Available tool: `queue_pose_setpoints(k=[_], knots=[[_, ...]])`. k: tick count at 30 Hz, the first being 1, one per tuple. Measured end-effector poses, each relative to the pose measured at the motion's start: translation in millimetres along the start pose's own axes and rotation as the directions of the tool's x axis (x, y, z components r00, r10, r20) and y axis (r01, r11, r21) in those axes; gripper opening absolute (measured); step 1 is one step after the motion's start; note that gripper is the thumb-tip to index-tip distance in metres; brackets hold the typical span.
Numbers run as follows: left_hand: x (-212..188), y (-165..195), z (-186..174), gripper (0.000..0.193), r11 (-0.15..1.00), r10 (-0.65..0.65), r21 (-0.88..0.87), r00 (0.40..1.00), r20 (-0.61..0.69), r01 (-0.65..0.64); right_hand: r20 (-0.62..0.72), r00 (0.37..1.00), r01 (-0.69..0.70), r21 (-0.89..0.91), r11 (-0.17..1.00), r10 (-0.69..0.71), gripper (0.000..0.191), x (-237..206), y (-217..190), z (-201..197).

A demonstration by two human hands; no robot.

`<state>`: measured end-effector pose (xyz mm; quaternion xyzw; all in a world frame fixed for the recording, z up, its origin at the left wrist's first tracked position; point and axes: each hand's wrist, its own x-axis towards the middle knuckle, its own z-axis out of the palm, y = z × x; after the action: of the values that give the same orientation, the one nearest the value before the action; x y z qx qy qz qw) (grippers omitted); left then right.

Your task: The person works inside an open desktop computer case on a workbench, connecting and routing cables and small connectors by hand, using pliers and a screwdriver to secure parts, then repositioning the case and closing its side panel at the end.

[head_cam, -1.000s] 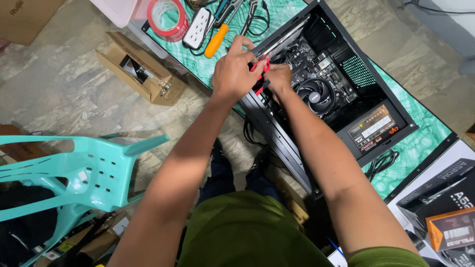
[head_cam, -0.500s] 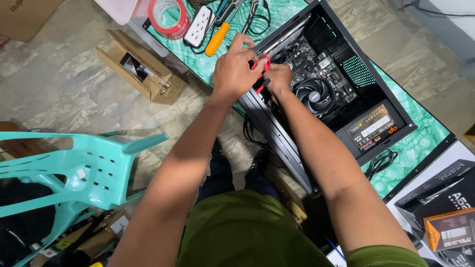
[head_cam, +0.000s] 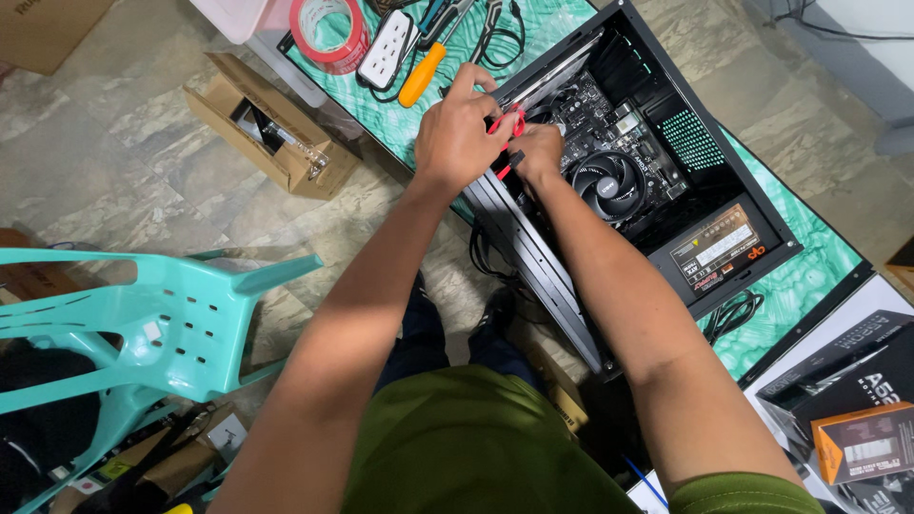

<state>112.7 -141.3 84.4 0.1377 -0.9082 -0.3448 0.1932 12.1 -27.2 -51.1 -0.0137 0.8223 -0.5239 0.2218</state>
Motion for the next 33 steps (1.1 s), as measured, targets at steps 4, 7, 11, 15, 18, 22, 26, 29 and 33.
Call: queue_pose_setpoints(k=[4, 7, 11, 15, 18, 22, 26, 29, 33], knots=[[0.3, 0.7, -0.2, 0.029, 1.000, -0.010, 0.003, 1.000, 0.003, 0.010, 0.006, 1.000, -0.026, -0.041, 0.999, 0.027, 0.008, 2.1, -0.5, 0.5], [0.6, 0.6, -0.1, 0.029, 1.000, -0.007, 0.003, 1.000, -0.002, 0.007, 0.013, 0.997, -0.081, 0.000, 0.997, 0.081, 0.005, 4.2, -2.9, 1.0], [0.3, 0.6, -0.3, 0.028, 1.000, -0.004, 0.009, 1.000, -0.006, 0.004, 0.029, 0.993, -0.117, -0.054, 0.992, 0.118, 0.008, 5.7, -7.7, -1.1], [-0.1, 1.9, -1.2, 0.027, 1.000, -0.016, -0.006, 1.000, -0.009, 0.016, 0.034, 0.988, -0.143, -0.129, 0.981, 0.149, 0.016, 7.7, -11.8, -2.9], [-0.6, 3.3, -2.0, 0.027, 1.000, -0.026, -0.004, 1.000, -0.011, 0.026, -0.007, 0.992, -0.126, -0.095, 0.988, 0.126, 0.017, 7.7, -12.0, -0.2], [-0.7, 2.7, -3.3, 0.028, 1.000, -0.007, 0.001, 1.000, -0.018, 0.007, -0.027, 0.995, -0.093, 0.000, 0.996, 0.093, 0.014, 9.0, -8.1, 3.6], [-0.5, 1.6, -3.1, 0.028, 1.000, 0.010, -0.007, 0.999, -0.031, -0.010, -0.004, 0.998, -0.061, 0.059, 0.996, 0.061, 0.011, 10.2, -4.4, 4.7], [-0.3, 1.6, -2.8, 0.028, 1.000, 0.000, -0.006, 1.000, -0.031, 0.000, -0.012, 1.000, -0.008, -0.002, 1.000, 0.008, 0.011, 7.9, -2.7, 5.1], [0.3, 1.8, -4.1, 0.028, 1.000, -0.001, 0.015, 1.000, -0.016, 0.001, -0.009, 0.998, 0.057, -0.177, 0.983, -0.060, 0.018, 0.8, -6.6, 3.9]])
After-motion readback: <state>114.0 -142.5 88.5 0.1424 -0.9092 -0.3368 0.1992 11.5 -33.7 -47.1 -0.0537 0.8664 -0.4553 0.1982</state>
